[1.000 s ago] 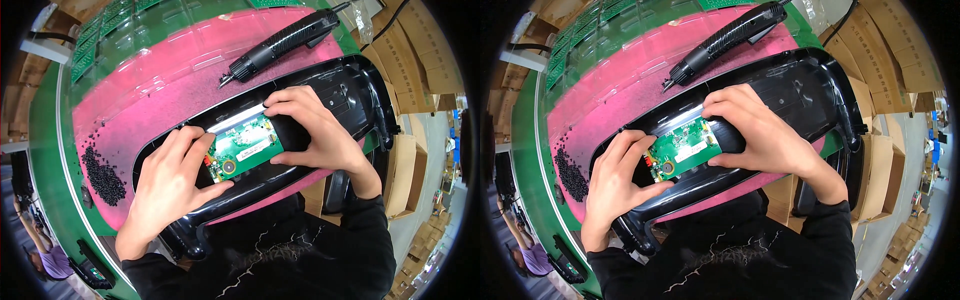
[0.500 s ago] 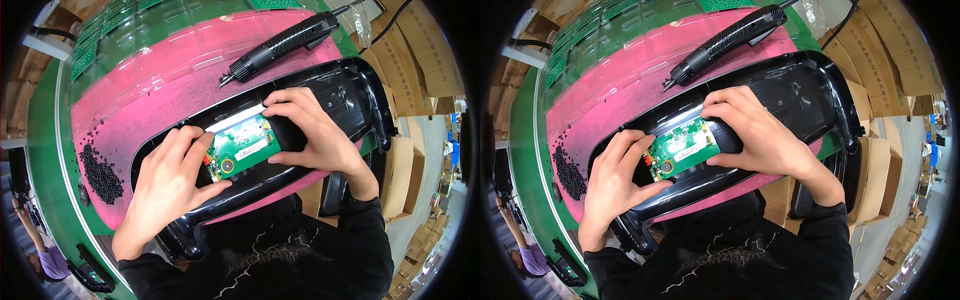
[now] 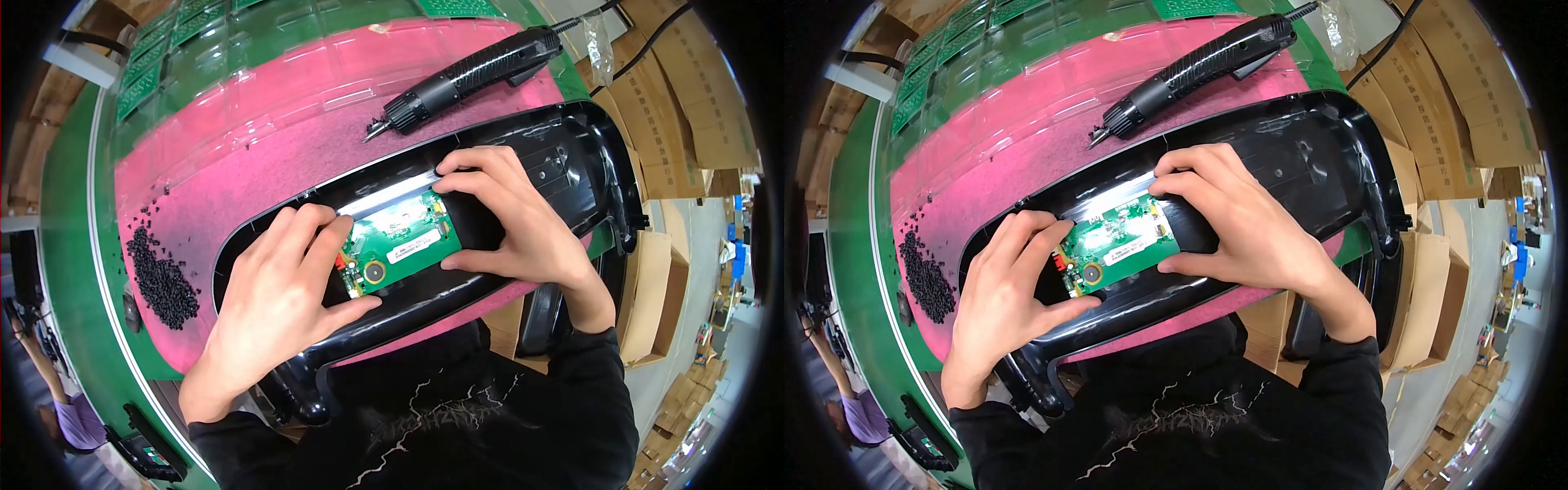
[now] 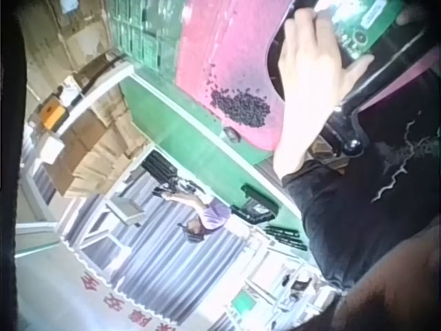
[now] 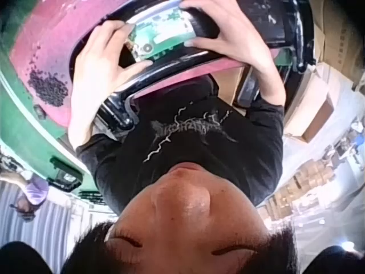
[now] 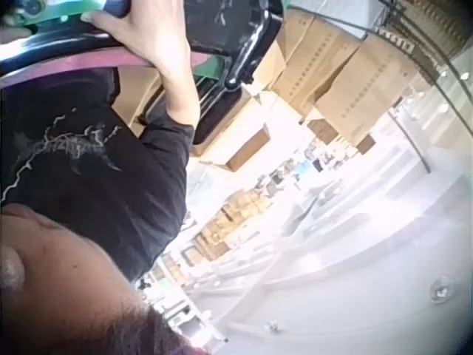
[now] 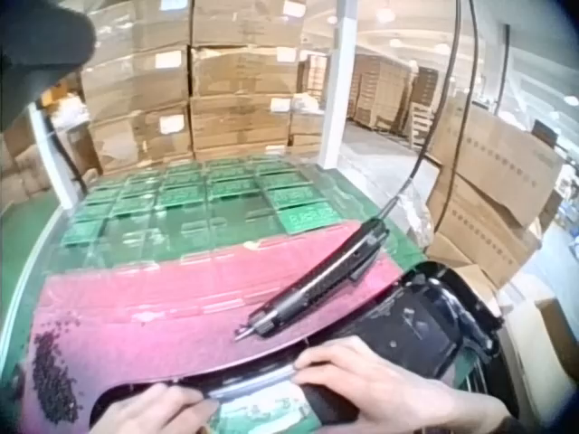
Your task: Assembling electronic components by mounting circuit boards into plastic housings and securing them with screws using an electric screwdriver.
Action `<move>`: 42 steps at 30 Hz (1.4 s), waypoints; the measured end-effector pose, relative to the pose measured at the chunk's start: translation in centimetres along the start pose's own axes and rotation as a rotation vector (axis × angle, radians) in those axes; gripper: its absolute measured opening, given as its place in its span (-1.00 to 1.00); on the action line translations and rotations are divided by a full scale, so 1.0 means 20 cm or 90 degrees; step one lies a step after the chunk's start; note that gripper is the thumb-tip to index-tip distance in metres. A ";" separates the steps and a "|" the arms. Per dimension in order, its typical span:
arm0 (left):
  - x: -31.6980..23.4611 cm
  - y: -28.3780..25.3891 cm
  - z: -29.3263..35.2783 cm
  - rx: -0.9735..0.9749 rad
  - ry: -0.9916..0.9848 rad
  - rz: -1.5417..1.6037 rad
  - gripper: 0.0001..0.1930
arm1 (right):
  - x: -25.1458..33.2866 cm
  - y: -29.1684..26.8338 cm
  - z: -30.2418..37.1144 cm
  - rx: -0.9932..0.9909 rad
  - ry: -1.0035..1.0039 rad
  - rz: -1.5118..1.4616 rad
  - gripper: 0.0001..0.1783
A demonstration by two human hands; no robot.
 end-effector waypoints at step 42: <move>0.04 -0.01 0.07 -0.076 0.077 0.032 -0.14 | -0.45 -0.59 -0.17 -0.250 0.310 -0.136 -0.45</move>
Point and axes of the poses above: each hand's wrist, its own z-axis away from the middle knuckle, its own y-axis out of the palm, x = y × z, the point moved 6 cm from there along -z, towards the middle knuckle, and after that the axes turned 2 degrees about -y, right-handed, at the moved point
